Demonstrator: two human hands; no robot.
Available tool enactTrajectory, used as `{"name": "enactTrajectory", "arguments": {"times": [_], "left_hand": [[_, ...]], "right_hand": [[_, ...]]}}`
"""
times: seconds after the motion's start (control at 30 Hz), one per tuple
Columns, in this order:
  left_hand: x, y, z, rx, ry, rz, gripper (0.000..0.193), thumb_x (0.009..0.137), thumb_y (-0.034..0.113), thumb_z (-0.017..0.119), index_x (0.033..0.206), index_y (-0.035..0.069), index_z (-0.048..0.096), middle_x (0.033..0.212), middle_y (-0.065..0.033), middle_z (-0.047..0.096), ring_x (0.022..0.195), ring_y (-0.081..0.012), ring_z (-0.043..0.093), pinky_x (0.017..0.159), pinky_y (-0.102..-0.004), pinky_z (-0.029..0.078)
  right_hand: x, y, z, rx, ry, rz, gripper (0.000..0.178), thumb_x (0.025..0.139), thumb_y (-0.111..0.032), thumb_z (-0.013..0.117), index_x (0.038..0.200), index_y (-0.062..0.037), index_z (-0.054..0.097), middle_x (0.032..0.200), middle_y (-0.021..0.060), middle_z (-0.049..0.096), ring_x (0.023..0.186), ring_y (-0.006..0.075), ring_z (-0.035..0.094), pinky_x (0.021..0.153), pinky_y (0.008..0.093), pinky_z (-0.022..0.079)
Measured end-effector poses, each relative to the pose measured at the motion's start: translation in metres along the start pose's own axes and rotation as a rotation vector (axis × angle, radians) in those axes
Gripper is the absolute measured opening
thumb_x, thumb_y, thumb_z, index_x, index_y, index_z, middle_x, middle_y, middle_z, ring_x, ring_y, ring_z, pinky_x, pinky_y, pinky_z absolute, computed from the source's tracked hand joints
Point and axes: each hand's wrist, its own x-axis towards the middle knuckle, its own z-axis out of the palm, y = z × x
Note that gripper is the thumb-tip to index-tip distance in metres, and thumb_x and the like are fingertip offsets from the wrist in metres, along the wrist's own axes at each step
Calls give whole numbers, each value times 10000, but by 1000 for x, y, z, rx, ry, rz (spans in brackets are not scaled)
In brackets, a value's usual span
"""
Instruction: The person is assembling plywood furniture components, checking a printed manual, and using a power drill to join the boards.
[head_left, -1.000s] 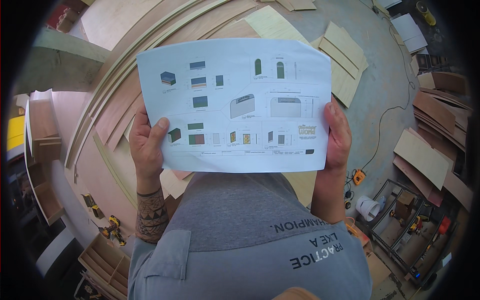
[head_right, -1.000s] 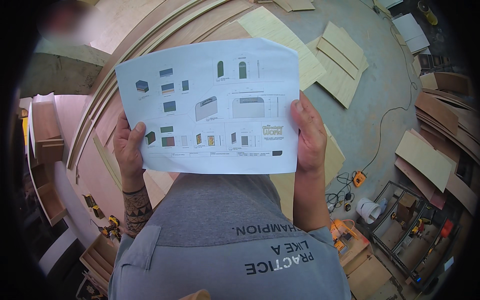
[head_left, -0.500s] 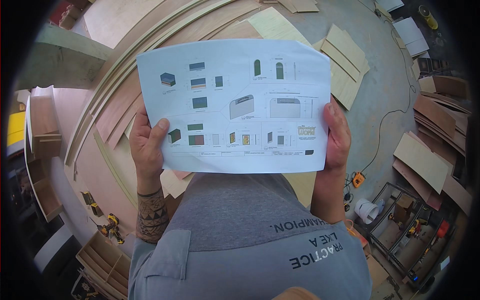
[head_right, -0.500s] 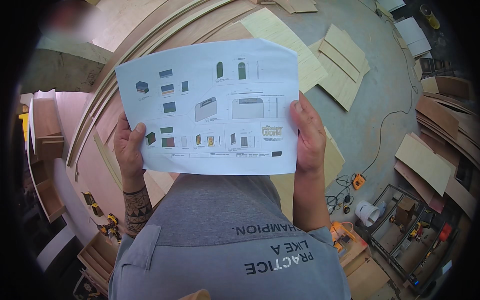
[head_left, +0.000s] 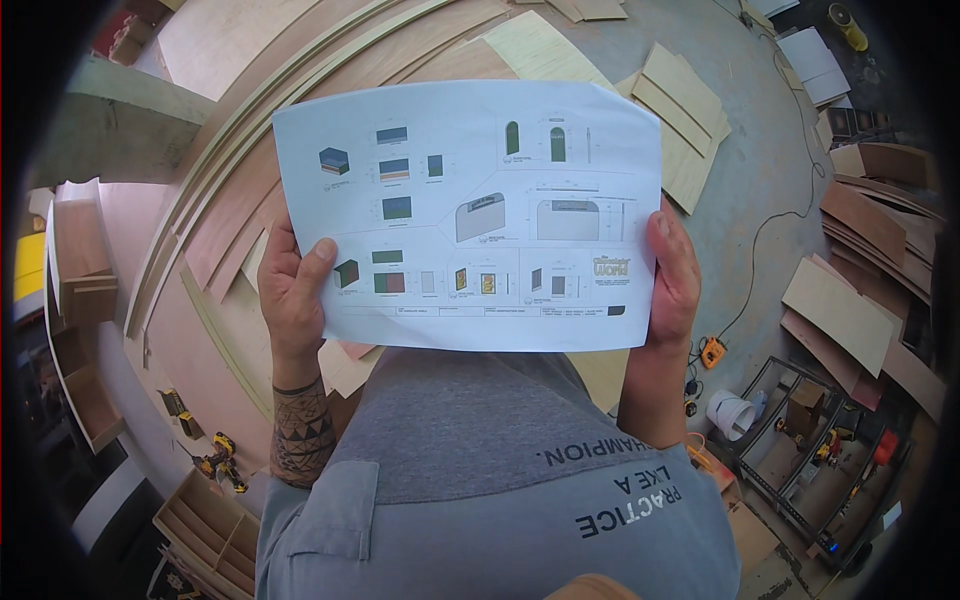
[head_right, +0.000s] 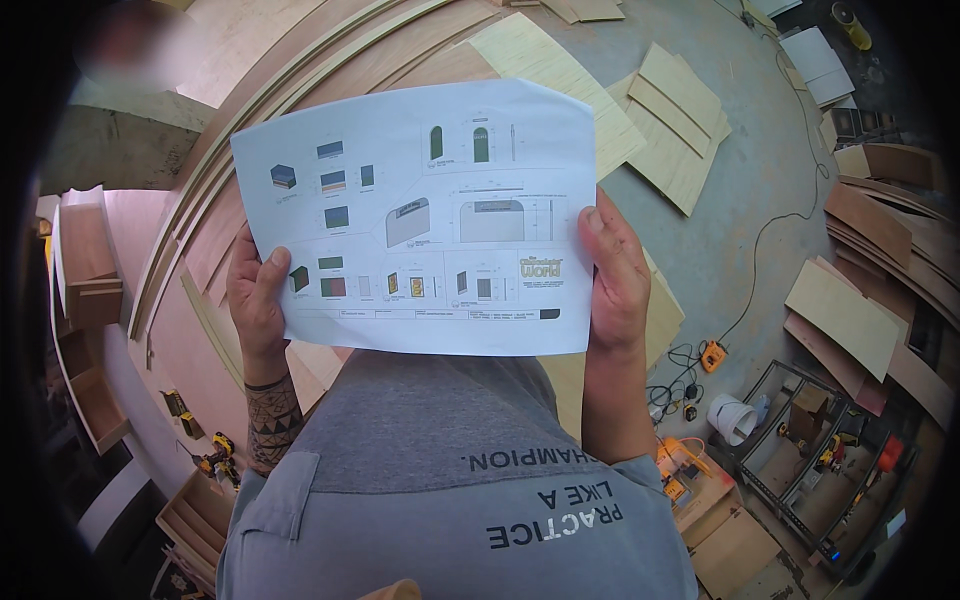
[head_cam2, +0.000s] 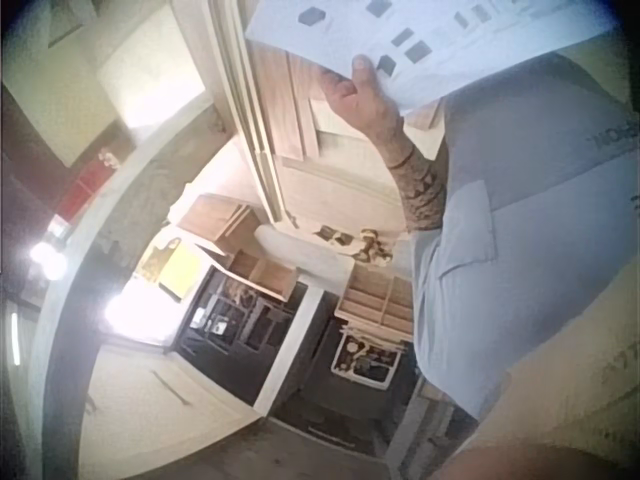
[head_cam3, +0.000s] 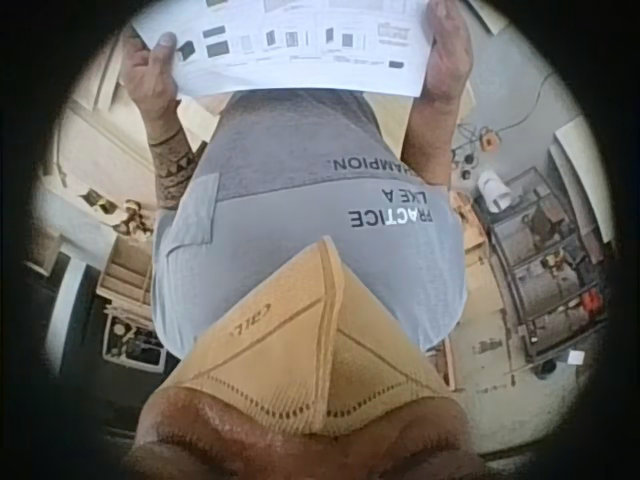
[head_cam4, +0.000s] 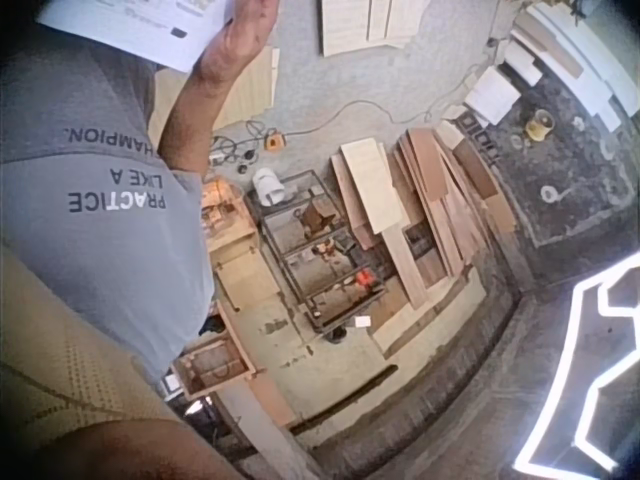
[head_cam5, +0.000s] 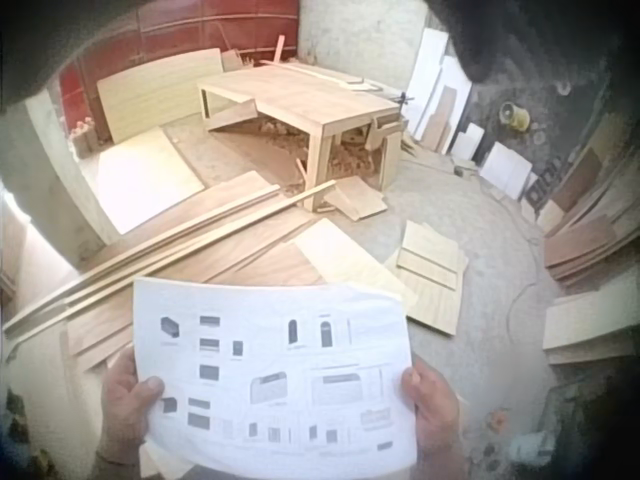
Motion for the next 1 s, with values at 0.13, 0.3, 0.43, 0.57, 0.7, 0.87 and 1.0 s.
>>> {"name": "enactTrajectory", "arguments": {"times": [0.13, 0.3, 0.43, 0.57, 0.7, 0.87, 1.0], "left_hand": [[4, -2, -2, 1, -5, -1, 537, 992, 125, 626, 1439, -93, 426, 1338, -194, 607, 1192, -213, 632, 1019, -332, 509], [4, -3, -2, 8, 1, -3, 536, 990, 124, 627, 1437, -93, 426, 1332, -192, 610, 1191, -212, 632, 1017, -332, 509], [4, -2, 0, -20, 3, 4, 477, 996, 84, 615, 1409, -85, 446, 1309, -189, 624, 1172, -199, 636, 1005, -326, 514], [3, -2, -1, -5, -1, -6, 517, 992, 107, 623, 1428, -91, 429, 1325, -196, 614, 1181, -208, 635, 1008, -329, 513], [2, -1, 1, 14, -1, -16, 556, 988, 129, 629, 1448, -94, 412, 1343, -201, 603, 1194, -219, 633, 1013, -333, 513], [5, -4, -2, 10, -12, -12, 551, 990, 125, 622, 1451, -91, 413, 1350, -203, 599, 1199, -218, 630, 1015, -334, 512], [6, -7, -3, 16, -20, -9, 552, 992, 118, 613, 1461, -89, 407, 1365, -205, 592, 1212, -219, 624, 1028, -338, 504]], "right_hand": [[-1, 4, 0, 5, 23, 0, 554, 1077, -238, 447, 1497, 118, 392, 1347, 192, 623, 1198, 202, 639, 1016, 294, 486], [0, 5, -2, 5, 8, 1, 545, 1077, -235, 443, 1489, 119, 401, 1342, 195, 625, 1193, 202, 642, 1015, 296, 488], [0, 4, 1, 2, 16, -4, 538, 1077, -239, 445, 1480, 115, 414, 1328, 195, 632, 1180, 201, 648, 1006, 294, 493], [-1, 4, -2, -4, -3, -1, 538, 1077, -243, 445, 1476, 116, 418, 1321, 195, 635, 1174, 200, 650, 1001, 293, 495], [-2, 1, -1, -10, 17, -1, 537, 1076, -245, 445, 1474, 115, 420, 1317, 193, 636, 1173, 199, 651, 998, 291, 497], [0, 4, 0, -1, 16, -1, 539, 1077, -246, 443, 1476, 116, 416, 1319, 192, 635, 1173, 199, 650, 999, 292, 497], [-1, 4, 1, -8, 17, -9, 534, 1076, -244, 444, 1472, 113, 421, 1321, 190, 634, 1176, 198, 649, 999, 294, 495]]}}
